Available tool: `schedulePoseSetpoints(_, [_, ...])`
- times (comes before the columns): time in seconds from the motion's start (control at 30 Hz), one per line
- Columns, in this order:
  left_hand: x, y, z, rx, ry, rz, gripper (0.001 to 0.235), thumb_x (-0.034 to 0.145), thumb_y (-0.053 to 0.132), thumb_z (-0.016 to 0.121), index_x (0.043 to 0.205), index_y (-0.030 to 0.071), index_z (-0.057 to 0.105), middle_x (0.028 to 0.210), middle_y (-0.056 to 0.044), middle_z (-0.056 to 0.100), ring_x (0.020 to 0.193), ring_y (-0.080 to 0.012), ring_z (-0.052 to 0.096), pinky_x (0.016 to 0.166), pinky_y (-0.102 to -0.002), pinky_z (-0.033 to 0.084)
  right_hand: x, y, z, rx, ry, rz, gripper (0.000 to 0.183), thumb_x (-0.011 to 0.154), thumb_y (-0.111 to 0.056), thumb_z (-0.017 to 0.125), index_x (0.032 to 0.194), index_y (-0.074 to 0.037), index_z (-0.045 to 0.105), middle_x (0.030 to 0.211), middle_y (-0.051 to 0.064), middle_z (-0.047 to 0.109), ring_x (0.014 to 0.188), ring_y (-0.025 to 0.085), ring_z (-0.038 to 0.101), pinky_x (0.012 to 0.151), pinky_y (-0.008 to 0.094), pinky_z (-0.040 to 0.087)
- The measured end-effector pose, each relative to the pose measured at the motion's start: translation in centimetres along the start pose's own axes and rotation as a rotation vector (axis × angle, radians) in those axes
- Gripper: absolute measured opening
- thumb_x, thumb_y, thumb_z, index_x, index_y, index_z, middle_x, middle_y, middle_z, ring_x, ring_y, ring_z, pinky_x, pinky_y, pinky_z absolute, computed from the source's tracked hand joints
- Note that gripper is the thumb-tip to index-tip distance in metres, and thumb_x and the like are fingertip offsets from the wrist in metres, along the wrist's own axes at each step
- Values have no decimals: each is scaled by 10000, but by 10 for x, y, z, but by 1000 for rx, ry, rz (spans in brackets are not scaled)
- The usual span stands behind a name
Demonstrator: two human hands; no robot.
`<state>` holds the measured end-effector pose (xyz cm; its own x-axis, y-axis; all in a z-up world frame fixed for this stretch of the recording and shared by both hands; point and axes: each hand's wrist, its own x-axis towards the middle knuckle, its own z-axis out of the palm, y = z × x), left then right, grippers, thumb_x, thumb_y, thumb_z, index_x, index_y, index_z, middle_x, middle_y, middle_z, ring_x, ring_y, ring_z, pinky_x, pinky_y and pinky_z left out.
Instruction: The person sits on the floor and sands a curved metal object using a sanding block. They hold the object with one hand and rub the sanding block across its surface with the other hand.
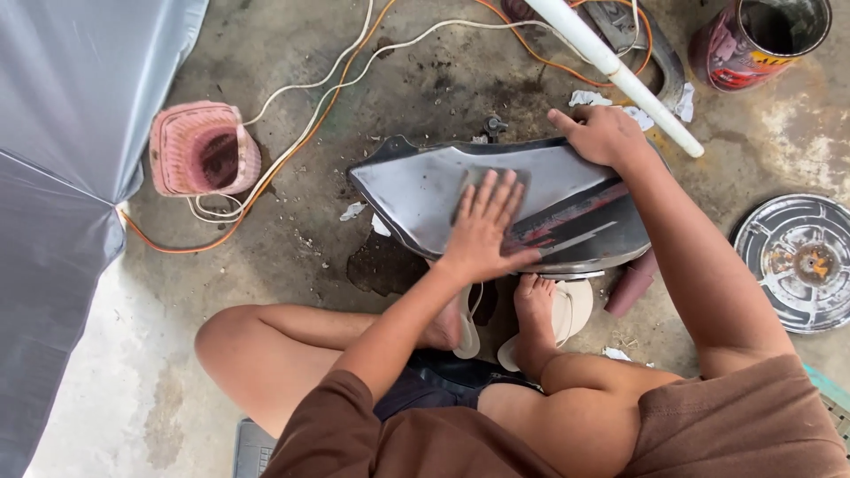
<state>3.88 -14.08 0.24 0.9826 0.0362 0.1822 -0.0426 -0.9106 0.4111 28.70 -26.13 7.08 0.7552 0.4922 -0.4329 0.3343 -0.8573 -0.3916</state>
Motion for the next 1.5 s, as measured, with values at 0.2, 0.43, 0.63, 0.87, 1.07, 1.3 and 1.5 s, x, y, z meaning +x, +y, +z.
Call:
schedulePoseSetpoints(0.2, [23,-70,-41,107,77,-185,998,884,875,313,1610,190,315,1703,-27,199,1571,-335,143,1255,-577,149,0,9,4,35,33,-29,728,1054,-746,390,1159,-119,745,1138,244,718,1222,464,599,1022,563,451])
schedulePoseSetpoints(0.43, [15,-7,-20,64,40,-124,1139,806,875,445,1613,89,274,1711,-123,143,1565,-433,115,1247,-652,151,0,3,5,23,58,-33,714,1047,-714,412,1185,-103,754,1145,240,724,1186,458,628,981,563,470])
schedulePoseSetpoints(0.63, [7,-41,-34,7,76,-103,1049,804,826,526,1583,140,370,1674,-70,285,1541,-377,241,1234,-620,196,-6,8,3,33,55,-30,714,1047,-722,411,1173,-105,749,1136,244,721,1186,464,625,971,573,475])
schedulePoseSetpoints(0.87, [8,-35,-40,111,110,-251,1113,854,807,485,1597,10,260,1700,-171,136,1545,-480,93,1218,-672,121,-2,8,9,42,98,-62,695,1047,-701,426,1154,-98,753,1093,227,735,1132,454,654,941,550,488])
schedulePoseSetpoints(1.07, [3,-30,-26,47,39,-156,1143,823,871,421,1614,64,250,1711,-110,137,1567,-415,104,1241,-625,113,-4,9,6,50,93,-67,691,1053,-698,436,1140,-90,752,1072,221,733,1120,454,655,925,551,490])
schedulePoseSetpoints(1.3, [23,-9,-23,15,64,-156,1096,850,788,506,1599,22,271,1704,-151,141,1554,-478,91,1228,-681,115,11,15,11,22,56,-57,783,1039,-780,392,1180,-92,739,1127,236,722,1168,458,632,948,562,484])
schedulePoseSetpoints(1.5, [24,-25,-15,100,84,-125,1072,864,838,423,1577,42,332,1693,-129,203,1554,-444,155,1230,-654,193,6,14,11,45,92,-56,699,1051,-722,438,1171,-111,756,1073,202,732,1120,440,656,923,551,493])
